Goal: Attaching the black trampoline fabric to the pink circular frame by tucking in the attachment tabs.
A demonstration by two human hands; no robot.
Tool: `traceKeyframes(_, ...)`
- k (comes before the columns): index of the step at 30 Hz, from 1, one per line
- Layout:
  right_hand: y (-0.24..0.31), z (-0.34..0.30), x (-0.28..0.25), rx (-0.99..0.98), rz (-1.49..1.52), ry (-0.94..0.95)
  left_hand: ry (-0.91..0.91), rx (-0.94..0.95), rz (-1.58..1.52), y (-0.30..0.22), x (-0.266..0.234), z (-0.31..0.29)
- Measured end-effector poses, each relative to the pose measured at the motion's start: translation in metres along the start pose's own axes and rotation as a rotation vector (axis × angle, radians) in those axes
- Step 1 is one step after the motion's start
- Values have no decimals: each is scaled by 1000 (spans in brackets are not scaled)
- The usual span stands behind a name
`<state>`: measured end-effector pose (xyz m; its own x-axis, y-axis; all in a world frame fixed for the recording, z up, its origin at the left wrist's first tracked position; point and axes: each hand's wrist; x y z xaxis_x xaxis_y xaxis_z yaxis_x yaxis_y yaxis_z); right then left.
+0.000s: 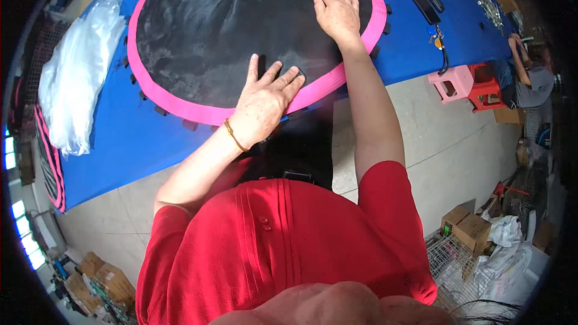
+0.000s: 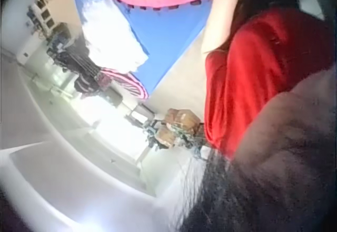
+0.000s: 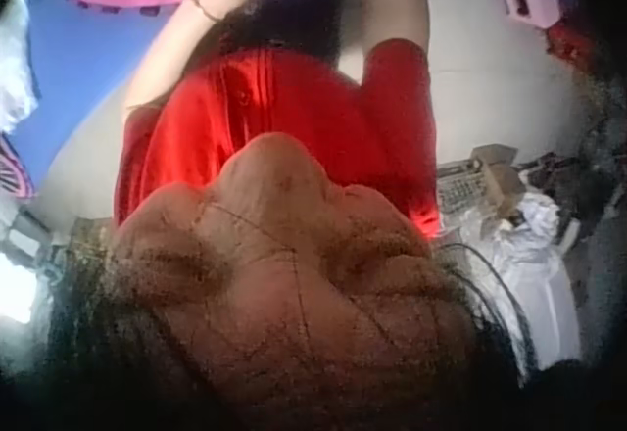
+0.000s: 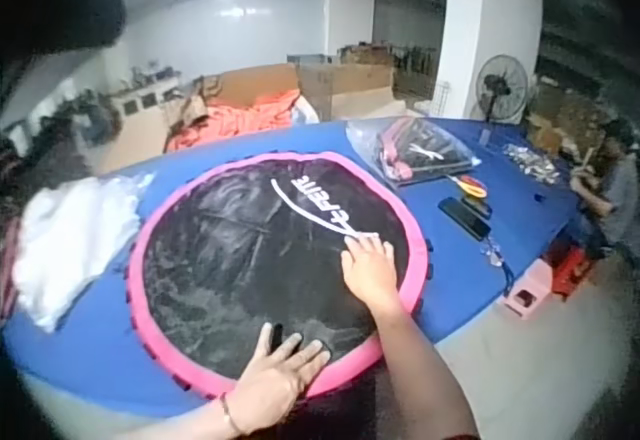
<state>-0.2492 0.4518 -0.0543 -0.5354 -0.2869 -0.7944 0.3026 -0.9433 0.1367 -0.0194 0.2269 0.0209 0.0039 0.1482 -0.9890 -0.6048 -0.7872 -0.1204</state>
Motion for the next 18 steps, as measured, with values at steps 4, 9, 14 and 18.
traceKeyframes(4, -3, -2, -1, 12, 3, 3, 11, -2, -24, 6, -3, -22)
traceKeyframes(9, 3, 0, -2, 9, 1, 44, 0, -81, -19, 14, -8, -51)
traceKeyframes(14, -1, -1, -4, 14, -39, 30, -19, -27, -48, 6, -1, -20)
traceKeyframes(18, -2, -1, 1, 7, 9, 14, 1, -6, -2, -5, -3, 3)
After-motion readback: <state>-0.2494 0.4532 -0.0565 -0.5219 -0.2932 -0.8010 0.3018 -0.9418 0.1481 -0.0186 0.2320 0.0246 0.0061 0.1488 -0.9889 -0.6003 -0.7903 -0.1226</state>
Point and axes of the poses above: each hand's wrist, its own z-axis towards the middle knuckle, its own x-axis out of the palm, y = z × x, and after that the axes turned 3 degrees about -z, right-handed
